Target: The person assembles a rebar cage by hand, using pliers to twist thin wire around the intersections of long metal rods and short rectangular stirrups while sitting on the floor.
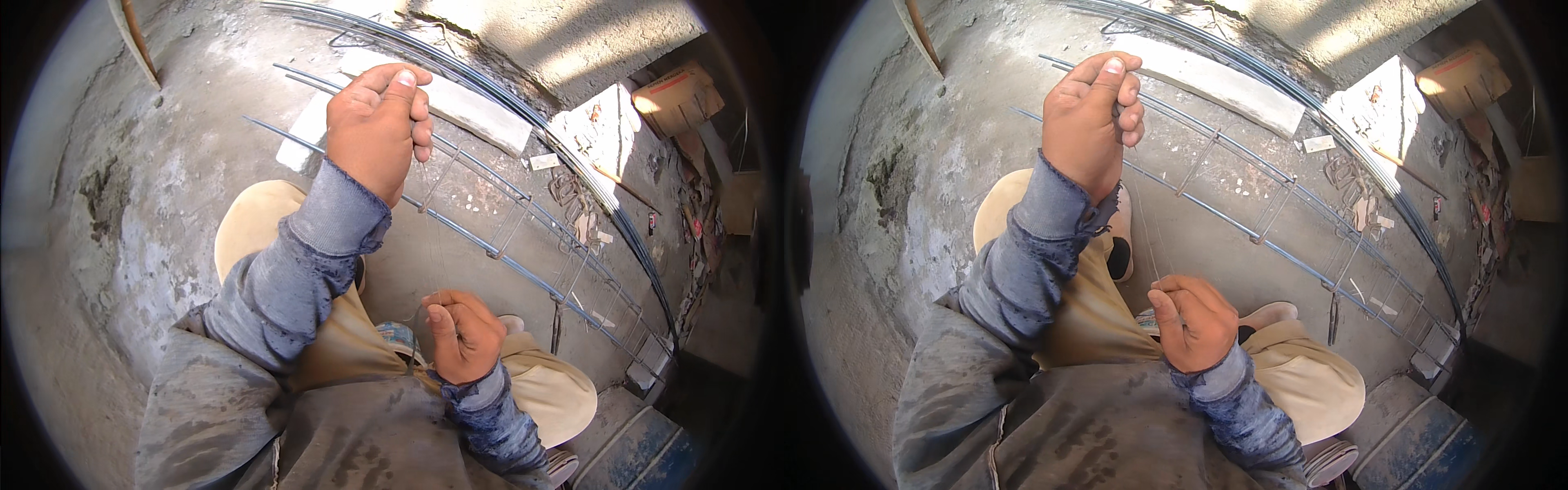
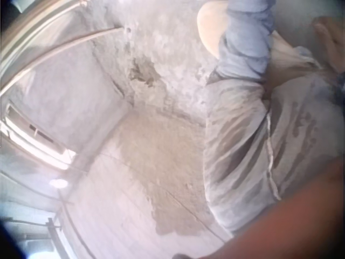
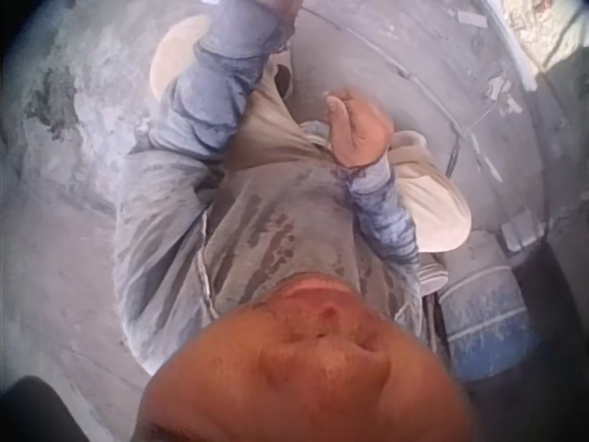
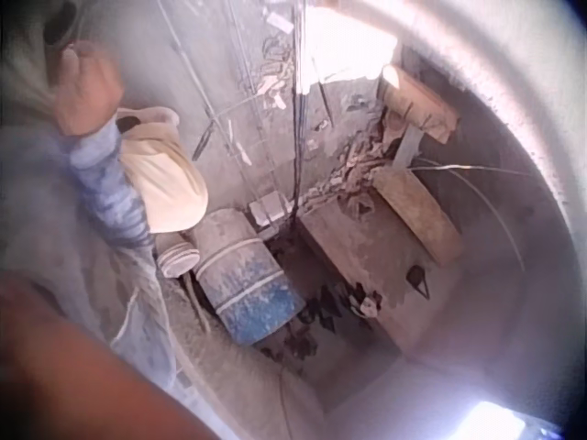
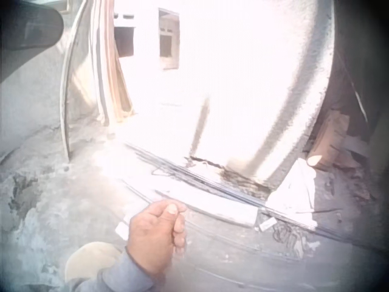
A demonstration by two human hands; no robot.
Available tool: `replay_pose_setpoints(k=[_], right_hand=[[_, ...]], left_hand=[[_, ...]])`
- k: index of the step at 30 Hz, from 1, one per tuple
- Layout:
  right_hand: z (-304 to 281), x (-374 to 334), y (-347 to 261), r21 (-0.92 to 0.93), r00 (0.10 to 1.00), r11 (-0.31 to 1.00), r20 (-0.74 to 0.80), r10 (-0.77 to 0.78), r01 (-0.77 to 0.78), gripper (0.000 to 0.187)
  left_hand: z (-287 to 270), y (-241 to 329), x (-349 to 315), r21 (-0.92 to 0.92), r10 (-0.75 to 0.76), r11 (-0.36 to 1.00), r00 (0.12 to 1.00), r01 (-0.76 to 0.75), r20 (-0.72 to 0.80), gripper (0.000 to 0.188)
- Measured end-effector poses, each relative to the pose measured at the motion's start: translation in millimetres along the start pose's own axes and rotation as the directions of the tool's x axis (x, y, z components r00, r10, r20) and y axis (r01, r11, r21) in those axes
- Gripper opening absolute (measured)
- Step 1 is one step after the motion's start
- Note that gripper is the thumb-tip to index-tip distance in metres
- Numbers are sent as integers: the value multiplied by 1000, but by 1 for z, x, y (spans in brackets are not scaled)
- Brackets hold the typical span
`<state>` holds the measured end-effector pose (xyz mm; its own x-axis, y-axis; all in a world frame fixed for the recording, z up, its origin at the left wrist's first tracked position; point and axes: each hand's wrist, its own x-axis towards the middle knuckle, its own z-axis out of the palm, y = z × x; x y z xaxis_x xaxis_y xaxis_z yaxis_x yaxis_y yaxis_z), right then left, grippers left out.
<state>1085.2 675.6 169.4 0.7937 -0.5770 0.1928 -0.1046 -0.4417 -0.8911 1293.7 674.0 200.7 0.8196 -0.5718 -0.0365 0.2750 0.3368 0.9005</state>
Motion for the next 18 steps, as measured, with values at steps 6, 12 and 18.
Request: replay_pose_setpoints(k=[6,12,18], right_hand=[[14,-6,16,400,967,881,57,250,-252,21],[14,9,39,683,868,567,212,449,-461,23],[24,3,59,450,822,731,502,267,-513,24]], left_hand=[[-26,-7,8,51,-45,998,999,44,7,20],[-33,-13,10,35,-35,999,991,31,126,21],[-25,-15,4,131,-56,991,986,36,155,21]])
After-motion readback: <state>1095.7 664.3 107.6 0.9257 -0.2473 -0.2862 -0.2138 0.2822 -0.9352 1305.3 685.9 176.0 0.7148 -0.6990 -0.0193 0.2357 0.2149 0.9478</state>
